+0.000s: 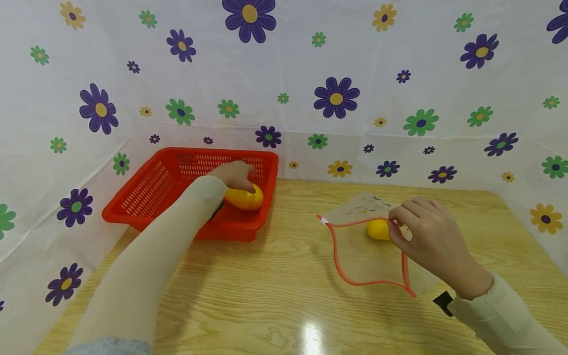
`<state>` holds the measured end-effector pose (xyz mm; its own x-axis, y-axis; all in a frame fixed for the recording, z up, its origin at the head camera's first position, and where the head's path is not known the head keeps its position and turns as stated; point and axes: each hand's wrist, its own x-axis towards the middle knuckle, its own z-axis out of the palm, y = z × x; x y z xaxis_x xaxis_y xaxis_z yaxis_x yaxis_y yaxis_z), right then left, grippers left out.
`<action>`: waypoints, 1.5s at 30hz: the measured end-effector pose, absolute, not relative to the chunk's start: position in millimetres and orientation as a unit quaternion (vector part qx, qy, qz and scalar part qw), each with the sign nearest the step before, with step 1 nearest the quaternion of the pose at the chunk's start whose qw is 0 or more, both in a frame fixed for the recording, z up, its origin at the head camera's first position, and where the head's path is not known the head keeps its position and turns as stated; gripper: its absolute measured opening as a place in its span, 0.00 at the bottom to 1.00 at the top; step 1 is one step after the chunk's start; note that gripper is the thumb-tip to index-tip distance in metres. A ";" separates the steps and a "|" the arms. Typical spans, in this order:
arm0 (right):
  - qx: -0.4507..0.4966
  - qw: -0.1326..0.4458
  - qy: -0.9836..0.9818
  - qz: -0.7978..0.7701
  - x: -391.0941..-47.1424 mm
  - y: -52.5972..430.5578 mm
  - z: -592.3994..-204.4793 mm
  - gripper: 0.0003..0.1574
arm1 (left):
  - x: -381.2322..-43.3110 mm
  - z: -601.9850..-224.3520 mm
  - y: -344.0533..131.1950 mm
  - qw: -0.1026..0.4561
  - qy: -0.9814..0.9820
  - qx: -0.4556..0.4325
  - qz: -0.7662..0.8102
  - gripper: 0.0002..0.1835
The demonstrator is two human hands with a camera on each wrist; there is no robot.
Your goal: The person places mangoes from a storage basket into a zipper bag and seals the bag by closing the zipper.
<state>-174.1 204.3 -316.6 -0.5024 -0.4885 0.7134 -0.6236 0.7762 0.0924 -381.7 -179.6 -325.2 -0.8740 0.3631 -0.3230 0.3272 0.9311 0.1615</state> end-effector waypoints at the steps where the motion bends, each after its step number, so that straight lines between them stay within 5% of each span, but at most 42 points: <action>1: 0.322 0.380 -0.862 0.089 -174.1 204.3 -316.6 0.03 | -382.0 -326.3 -178.9 0.177 0.966 0.180 0.051 0.36; 34: 0.321 0.376 -0.865 0.081 -174.3 202.3 -316.3 0.05 | -379.7 -332.9 -168.6 0.228 0.960 0.146 0.074 0.36; 45: 0.324 0.377 -0.863 0.085 -174.3 202.5 -317.4 0.05 | -375.7 -328.0 -170.4 0.242 0.960 0.133 0.057 0.28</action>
